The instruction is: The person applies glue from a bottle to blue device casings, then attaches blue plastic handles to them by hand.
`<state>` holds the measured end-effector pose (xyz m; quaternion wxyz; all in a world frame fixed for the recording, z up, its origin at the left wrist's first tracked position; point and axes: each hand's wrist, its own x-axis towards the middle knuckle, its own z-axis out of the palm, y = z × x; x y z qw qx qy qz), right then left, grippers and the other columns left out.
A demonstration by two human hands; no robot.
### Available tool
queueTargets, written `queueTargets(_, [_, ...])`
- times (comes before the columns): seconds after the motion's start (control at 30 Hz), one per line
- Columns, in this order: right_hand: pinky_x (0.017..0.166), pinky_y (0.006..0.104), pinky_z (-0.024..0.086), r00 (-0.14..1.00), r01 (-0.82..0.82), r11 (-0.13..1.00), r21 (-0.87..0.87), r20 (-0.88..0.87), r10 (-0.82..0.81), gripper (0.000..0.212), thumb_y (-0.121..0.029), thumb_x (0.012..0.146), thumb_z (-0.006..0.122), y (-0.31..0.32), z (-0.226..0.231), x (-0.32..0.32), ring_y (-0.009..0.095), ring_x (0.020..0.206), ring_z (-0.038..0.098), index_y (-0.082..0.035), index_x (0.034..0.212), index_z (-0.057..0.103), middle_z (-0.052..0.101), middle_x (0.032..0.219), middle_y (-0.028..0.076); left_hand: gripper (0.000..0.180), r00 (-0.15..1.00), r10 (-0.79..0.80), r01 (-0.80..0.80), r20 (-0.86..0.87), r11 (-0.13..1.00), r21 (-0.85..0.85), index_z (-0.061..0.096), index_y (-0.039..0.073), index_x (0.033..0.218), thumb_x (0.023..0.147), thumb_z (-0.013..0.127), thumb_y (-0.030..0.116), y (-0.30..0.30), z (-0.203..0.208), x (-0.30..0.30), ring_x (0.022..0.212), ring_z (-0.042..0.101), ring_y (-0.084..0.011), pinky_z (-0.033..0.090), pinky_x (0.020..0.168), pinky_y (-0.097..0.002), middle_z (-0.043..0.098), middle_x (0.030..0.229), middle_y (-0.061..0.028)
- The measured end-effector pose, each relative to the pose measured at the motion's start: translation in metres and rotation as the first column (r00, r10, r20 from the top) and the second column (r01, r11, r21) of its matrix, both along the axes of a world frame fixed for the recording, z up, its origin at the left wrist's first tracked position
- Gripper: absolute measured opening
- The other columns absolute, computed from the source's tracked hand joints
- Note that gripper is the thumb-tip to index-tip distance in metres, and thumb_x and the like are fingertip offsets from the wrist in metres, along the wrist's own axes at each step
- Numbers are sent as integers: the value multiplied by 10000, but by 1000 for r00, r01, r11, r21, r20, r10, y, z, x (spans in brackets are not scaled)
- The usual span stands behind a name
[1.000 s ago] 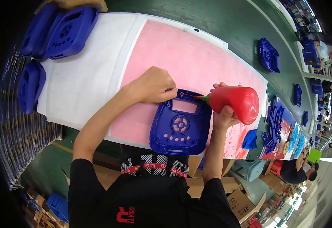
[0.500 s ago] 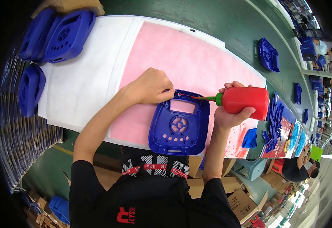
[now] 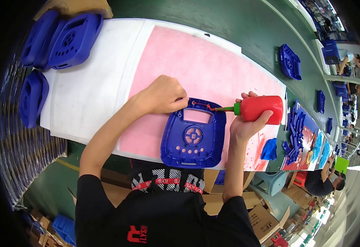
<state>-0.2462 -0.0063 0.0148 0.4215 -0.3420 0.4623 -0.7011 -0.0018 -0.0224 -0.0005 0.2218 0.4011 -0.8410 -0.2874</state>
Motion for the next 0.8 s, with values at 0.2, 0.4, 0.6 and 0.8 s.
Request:
queueTargets(0.2, [752, 442, 587, 971, -106, 978, -182, -231, 62, 736, -604, 888, 583, 16, -11, 11, 332, 977, 647, -36, 1308, 377, 609, 1106, 215, 315, 1000, -2, 2, 3, 1000, -10, 565, 8, 511, 768, 552, 189, 0, 1, 0, 480, 543, -340, 448, 521, -430, 542, 512, -173])
queueTargets(0.4, [832, 455, 578, 860, -379, 910, -168, -427, 279, 893, -573, 783, 737, 26, -7, 14, 335, 1012, 639, -40, 1355, 306, 594, 1142, 213, 328, 999, 1, -2, -44, 999, -32, 510, 10, 498, 779, 548, 177, 1, -2, -1, 454, 495, -334, 403, 502, -422, 499, 492, -167])
queueTargets(0.6, [829, 461, 573, 955, -186, 971, -153, -262, 141, 814, -619, 861, 602, 23, -7, 16, 334, 1005, 640, -28, 1345, 321, 586, 1161, 215, 320, 1000, -4, 4, 14, 1000, 7, 578, 14, 520, 775, 548, 205, 0, 2, 1, 486, 550, -341, 454, 528, -434, 549, 517, -171])
queueTargets(0.8, [1014, 499, 473, 970, 57, 998, 38, 235, -65, 751, -653, 935, 434, 13, 2, 3, 361, 1116, 588, -50, 1370, 330, 543, 1244, 222, 321, 1000, -13, 13, 11, 1000, 2, 574, 11, 519, 774, 552, 205, -2, 1, -1, 489, 552, -341, 455, 529, -433, 554, 524, -175])
